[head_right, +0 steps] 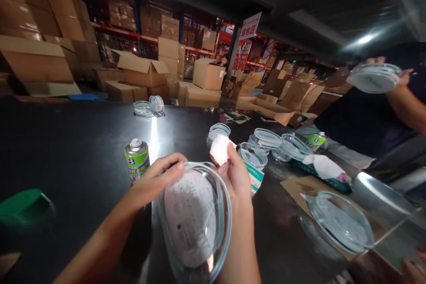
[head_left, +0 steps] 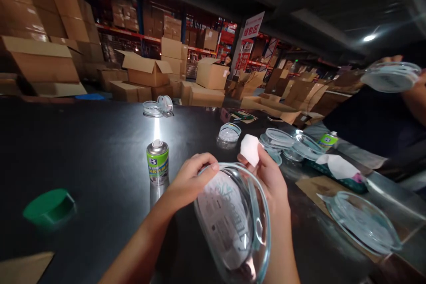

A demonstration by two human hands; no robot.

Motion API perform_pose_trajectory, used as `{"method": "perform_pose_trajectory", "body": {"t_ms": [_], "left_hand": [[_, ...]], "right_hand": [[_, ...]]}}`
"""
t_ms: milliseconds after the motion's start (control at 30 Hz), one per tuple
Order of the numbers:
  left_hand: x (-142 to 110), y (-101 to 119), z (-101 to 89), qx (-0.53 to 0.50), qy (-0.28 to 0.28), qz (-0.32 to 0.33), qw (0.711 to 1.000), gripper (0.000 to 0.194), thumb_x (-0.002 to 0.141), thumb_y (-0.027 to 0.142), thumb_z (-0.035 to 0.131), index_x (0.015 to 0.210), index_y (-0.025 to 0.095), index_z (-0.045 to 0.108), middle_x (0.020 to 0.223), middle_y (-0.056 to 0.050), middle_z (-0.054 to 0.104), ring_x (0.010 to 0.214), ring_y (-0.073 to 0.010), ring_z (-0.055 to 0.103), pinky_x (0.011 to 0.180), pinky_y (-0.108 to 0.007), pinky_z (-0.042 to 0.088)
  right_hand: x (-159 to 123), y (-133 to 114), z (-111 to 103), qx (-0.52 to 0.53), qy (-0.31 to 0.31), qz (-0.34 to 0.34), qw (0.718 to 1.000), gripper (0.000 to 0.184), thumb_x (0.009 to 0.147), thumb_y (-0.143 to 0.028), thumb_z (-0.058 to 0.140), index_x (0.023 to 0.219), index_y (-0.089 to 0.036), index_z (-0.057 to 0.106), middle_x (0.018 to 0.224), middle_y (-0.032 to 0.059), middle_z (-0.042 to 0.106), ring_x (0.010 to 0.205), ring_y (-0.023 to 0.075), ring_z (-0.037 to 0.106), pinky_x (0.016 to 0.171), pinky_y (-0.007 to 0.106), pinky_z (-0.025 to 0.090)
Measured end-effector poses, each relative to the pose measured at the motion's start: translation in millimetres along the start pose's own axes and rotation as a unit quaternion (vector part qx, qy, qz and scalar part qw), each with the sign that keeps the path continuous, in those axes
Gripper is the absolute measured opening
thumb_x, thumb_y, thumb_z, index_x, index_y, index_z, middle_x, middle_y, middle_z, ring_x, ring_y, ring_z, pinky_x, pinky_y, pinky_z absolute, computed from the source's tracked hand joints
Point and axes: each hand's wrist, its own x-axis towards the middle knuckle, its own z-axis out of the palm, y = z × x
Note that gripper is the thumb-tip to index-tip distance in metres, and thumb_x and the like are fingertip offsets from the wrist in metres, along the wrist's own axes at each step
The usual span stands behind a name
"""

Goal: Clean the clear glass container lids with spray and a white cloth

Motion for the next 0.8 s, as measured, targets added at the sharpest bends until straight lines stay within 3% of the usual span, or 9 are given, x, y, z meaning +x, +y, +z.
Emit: {"method": "perform_pose_trajectory", "body": {"t_ms": [133, 233, 367, 533, 667, 733, 800], "left_hand": [[-7, 3, -6.7, -0.065, -0.118, -0.09, 0.987, 0.051, 0.094, 0.05, 0.035, 0.066, 0.017, 0.062, 0.062, 0.0, 0.06, 0.059, -0.0138, 0.054, 0.06, -0.025, 0.04], [-9, 5, -18.3, -0.076, -0.195, -0.125, 0.97, 0.045, 0.091, 0.051, 0.045, 0.071, 0.016, 0.065, 0.056, 0.0, 0.061, 0.055, -0.0133, 0.055, 0.057, -0.024, 0.039], [-10, 3, -29.4, -0.097, -0.164, -0.082, 0.978, 0.029, 0.08, 0.043, 0.066, 0.079, 0.014, 0.065, 0.077, -0.003, 0.068, 0.072, -0.0144, 0.06, 0.064, -0.022, 0.042], [-13, -5, -26.5, -0.247, -0.233, -0.161, 0.927, 0.035, 0.071, 0.044, 0.075, 0.066, 0.015, 0.057, 0.068, -0.004, 0.068, 0.061, -0.0162, 0.064, 0.055, -0.022, 0.043], [-16, -7, -16.4, -0.264, -0.228, -0.246, 0.904, 0.033, 0.076, 0.046, 0.07, 0.071, 0.014, 0.066, 0.063, -0.004, 0.068, 0.052, -0.0124, 0.061, 0.051, -0.021, 0.043], [-18, -7, -13.5, -0.3, -0.226, -0.269, 0.887, 0.033, 0.078, 0.045, 0.068, 0.071, 0.013, 0.069, 0.067, -0.007, 0.07, 0.057, -0.015, 0.065, 0.056, -0.023, 0.048], [-19, -6, -14.7, -0.343, -0.224, -0.263, 0.873, 0.028, 0.079, 0.038, 0.069, 0.072, 0.01, 0.07, 0.072, -0.012, 0.072, 0.066, -0.0196, 0.069, 0.064, -0.027, 0.052]], "right_hand": [[-4, 4, 7, -0.027, 0.001, 0.048, 0.998, 0.02, 0.073, -0.034, 0.073, 0.082, -0.019, 0.063, 0.058, -0.0016, 0.063, 0.04, 0.0127, 0.054, 0.037, 0.023, 0.045], [-3, 12, 15, -0.089, -0.031, 0.021, 0.995, 0.025, 0.066, -0.033, 0.08, 0.075, -0.018, 0.062, 0.055, -0.0028, 0.06, 0.04, 0.0108, 0.053, 0.037, 0.021, 0.043], [-3, 21, 22, -0.147, -0.043, 0.001, 0.988, 0.033, 0.064, -0.04, 0.082, 0.07, -0.016, 0.061, 0.05, -0.004, 0.055, 0.037, 0.0078, 0.047, 0.034, 0.017, 0.038], [-8, 22, 24, -0.191, -0.051, 0.005, 0.98, 0.035, 0.067, -0.046, 0.078, 0.069, -0.018, 0.059, 0.046, -0.0057, 0.052, 0.031, 0.0069, 0.041, 0.029, 0.017, 0.034], [-8, 25, 25, -0.209, -0.075, -0.011, 0.975, 0.034, 0.068, -0.046, 0.077, 0.07, -0.015, 0.061, 0.048, -0.0045, 0.053, 0.035, 0.0063, 0.044, 0.031, 0.015, 0.036], [-4, 27, 25, -0.22, -0.086, -0.017, 0.972, 0.034, 0.069, -0.046, 0.076, 0.071, -0.014, 0.063, 0.05, -0.004, 0.054, 0.038, 0.0067, 0.046, 0.034, 0.016, 0.04], [2, 26, 23, -0.231, -0.06, -0.052, 0.97, 0.036, 0.066, -0.047, 0.077, 0.071, -0.014, 0.066, 0.053, -0.002, 0.058, 0.042, 0.0089, 0.051, 0.038, 0.02, 0.046]]}}
